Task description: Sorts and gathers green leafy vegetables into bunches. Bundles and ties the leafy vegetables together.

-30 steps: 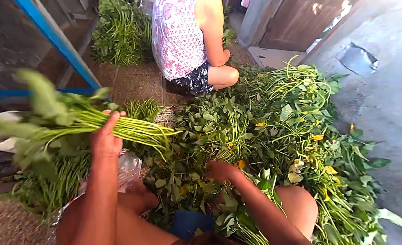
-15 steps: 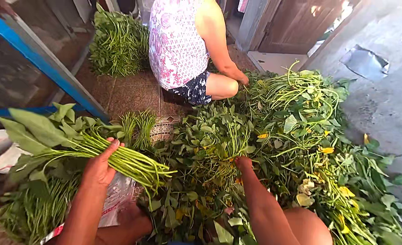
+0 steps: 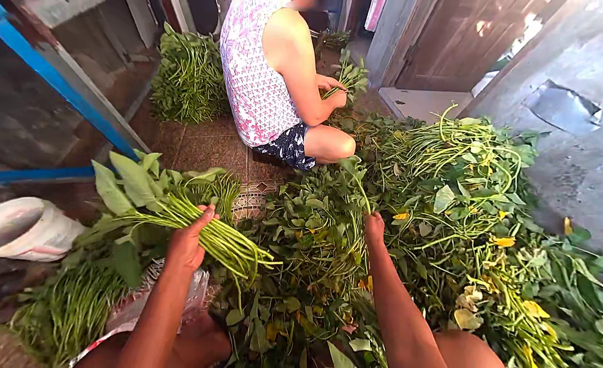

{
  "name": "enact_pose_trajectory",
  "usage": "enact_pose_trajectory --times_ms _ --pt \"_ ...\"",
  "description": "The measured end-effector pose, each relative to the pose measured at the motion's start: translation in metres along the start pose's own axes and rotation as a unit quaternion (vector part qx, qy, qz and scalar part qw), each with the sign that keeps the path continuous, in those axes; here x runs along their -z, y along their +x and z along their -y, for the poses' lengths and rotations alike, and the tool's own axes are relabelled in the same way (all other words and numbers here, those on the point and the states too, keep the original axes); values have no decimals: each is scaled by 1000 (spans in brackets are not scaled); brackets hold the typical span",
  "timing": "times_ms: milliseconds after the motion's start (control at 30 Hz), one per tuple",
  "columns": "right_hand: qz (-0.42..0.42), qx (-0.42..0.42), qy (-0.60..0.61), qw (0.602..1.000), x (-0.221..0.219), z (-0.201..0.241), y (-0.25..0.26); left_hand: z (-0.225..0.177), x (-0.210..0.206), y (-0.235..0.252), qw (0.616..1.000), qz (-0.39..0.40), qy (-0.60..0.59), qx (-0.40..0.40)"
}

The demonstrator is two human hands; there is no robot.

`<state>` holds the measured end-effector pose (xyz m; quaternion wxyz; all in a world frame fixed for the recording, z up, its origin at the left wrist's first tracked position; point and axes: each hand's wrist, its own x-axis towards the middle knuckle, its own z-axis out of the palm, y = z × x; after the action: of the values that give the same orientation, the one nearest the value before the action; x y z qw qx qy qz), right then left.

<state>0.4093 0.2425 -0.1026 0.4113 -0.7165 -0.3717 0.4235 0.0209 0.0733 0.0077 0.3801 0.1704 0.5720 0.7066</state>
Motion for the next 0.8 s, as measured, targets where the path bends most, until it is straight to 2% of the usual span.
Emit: enact_pose_trajectory --times_ms 100,267,367,467,567,800 --pt "69 17 164 984 -7 26 -24 0 -8 -6 1000 24 16 4" --pt "163 89 200 962 -27 46 -78 4 -22 -14 998 48 -1 51" --pt "159 161 164 960 -44 44 -113 0 -27 -22 997 40 -6 71" --pt "156 238 54 957 -54 36 -149 -2 -26 -26 996 29 -12 81" --pt "163 331 -10 930 -60 30 -186 -2 -20 -25 996 29 -5 90" --pt "243 449 -1 860 -63 20 -236 -1 -4 -24 986 80 6 144"
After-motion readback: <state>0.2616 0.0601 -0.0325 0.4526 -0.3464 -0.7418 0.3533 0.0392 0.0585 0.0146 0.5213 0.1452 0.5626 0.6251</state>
